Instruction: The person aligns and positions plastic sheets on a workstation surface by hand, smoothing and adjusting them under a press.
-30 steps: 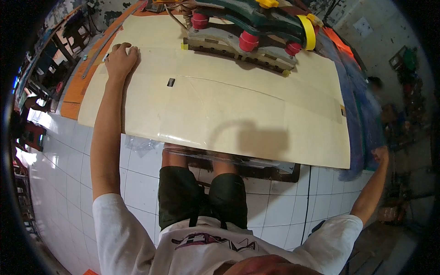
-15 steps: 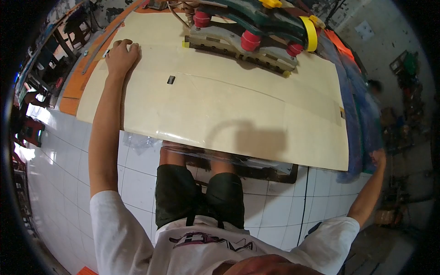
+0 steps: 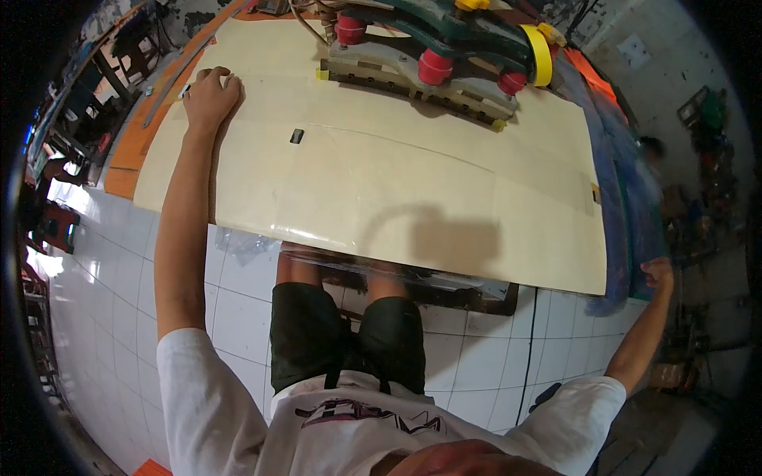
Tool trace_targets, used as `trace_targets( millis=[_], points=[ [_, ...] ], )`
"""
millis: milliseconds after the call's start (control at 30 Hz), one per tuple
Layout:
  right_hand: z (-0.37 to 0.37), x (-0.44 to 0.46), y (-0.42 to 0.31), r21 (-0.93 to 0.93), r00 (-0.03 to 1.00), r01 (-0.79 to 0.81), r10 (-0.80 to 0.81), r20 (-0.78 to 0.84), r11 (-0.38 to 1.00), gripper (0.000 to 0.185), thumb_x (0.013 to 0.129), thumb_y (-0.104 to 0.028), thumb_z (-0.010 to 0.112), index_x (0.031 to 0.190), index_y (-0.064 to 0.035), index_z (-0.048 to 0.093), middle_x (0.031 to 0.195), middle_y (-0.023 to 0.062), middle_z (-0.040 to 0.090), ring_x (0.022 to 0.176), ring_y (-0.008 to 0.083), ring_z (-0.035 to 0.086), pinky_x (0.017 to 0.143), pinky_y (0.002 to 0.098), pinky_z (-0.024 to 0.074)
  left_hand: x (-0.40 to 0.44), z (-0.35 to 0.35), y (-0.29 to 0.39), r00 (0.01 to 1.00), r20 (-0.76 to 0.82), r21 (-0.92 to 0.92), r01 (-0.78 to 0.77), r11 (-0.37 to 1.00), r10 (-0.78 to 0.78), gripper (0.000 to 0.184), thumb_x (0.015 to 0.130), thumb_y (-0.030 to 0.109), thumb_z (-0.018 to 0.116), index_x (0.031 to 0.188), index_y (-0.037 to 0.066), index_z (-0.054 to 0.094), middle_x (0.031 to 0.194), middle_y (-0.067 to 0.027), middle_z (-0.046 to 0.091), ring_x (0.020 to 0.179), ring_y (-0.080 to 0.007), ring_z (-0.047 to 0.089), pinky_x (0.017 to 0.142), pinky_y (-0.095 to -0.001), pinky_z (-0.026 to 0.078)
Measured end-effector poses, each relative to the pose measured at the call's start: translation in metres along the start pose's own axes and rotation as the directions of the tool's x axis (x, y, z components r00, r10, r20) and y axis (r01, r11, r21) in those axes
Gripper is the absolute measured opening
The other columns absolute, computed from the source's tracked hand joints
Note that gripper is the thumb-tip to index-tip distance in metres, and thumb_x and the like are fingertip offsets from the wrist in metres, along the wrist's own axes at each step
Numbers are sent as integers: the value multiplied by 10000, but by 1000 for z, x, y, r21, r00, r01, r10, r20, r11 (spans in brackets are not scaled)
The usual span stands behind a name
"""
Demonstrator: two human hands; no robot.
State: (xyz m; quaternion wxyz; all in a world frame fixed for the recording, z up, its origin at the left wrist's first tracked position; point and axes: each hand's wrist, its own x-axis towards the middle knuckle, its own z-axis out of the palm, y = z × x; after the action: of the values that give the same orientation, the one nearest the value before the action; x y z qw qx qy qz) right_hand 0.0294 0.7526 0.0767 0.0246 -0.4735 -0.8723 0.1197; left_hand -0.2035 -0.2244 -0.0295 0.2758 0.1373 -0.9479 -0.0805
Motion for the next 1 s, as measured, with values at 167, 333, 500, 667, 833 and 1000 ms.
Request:
trace_targets(
  millis=[167, 333, 500, 667, 833, 1000],
  points=[
    [0, 11, 0, 74, 995, -82, 86, -42, 994, 397, 762, -47, 781, 1032, -60, 491, 793, 91, 646, 531, 181, 552, 449, 353, 515, 0, -3, 3, 999, 33, -20, 20, 1000, -20, 387, 852, 346, 528, 1153, 148, 669, 1312, -130, 557, 1165, -321, 571, 1036, -516, 358],
    [10, 76, 38, -26, 997, -33, 35, 74, 999, 266, 849, -69, 663, 1058, -77, 499, 801, 94, 656, 554, 188, 574, 475, 400, 529, 0, -4, 2, 1000, 17, -18, 7, 1000, -6, 380, 844, 334, 524, 1137, 145, 676, 1310, -129, 561, 1162, -318, 573, 1036, -515, 356],
    [16, 99, 54, -268, 987, 135, -154, -52, 954, 155, 888, -69, 549, 1040, -43, 558, 796, 122, 635, 596, 230, 579, 526, 406, 529, -1, -5, 3, 1000, 30, -9, 7, 1000, -6, 379, 844, 336, 526, 1133, 143, 677, 1302, -133, 567, 1164, -318, 571, 1036, -520, 352],
    [15, 139, 74, 237, 963, 216, -167, -213, 947, 186, 883, -3, 460, 1015, -5, 591, 798, 157, 612, 618, 269, 577, 533, 407, 507, 0, -4, 4, 1000, 10, 4, 6, 1000, -6, 376, 848, 335, 524, 1132, 143, 677, 1290, -136, 574, 1160, -318, 572, 1031, -523, 353],
    [20, 147, 88, -273, 875, 330, -401, -271, 904, 186, 902, -36, 432, 949, 1, 609, 829, 155, 625, 679, 281, 603, 552, 428, 498, -3, -3, 5, 1000, -9, -17, 8, 1000, -9, 372, 855, 337, 522, 1131, 143, 677, 1292, -135, 572, 1156, -313, 577, 1026, -518, 363],
    [-25, 75, 23, -277, 691, 182, -323, -646, 943, 200, 873, -164, 537, 973, -41, 658, 946, 208, 669, 873, 414, 642, 760, 486, 516, 1, -3, 1, 1000, 23, -11, -4, 1000, 5, 381, 855, 346, 522, 1133, 136, 676, 1286, -136, 574, 1148, -316, 581, 1023, -494, 377]
  ],
)
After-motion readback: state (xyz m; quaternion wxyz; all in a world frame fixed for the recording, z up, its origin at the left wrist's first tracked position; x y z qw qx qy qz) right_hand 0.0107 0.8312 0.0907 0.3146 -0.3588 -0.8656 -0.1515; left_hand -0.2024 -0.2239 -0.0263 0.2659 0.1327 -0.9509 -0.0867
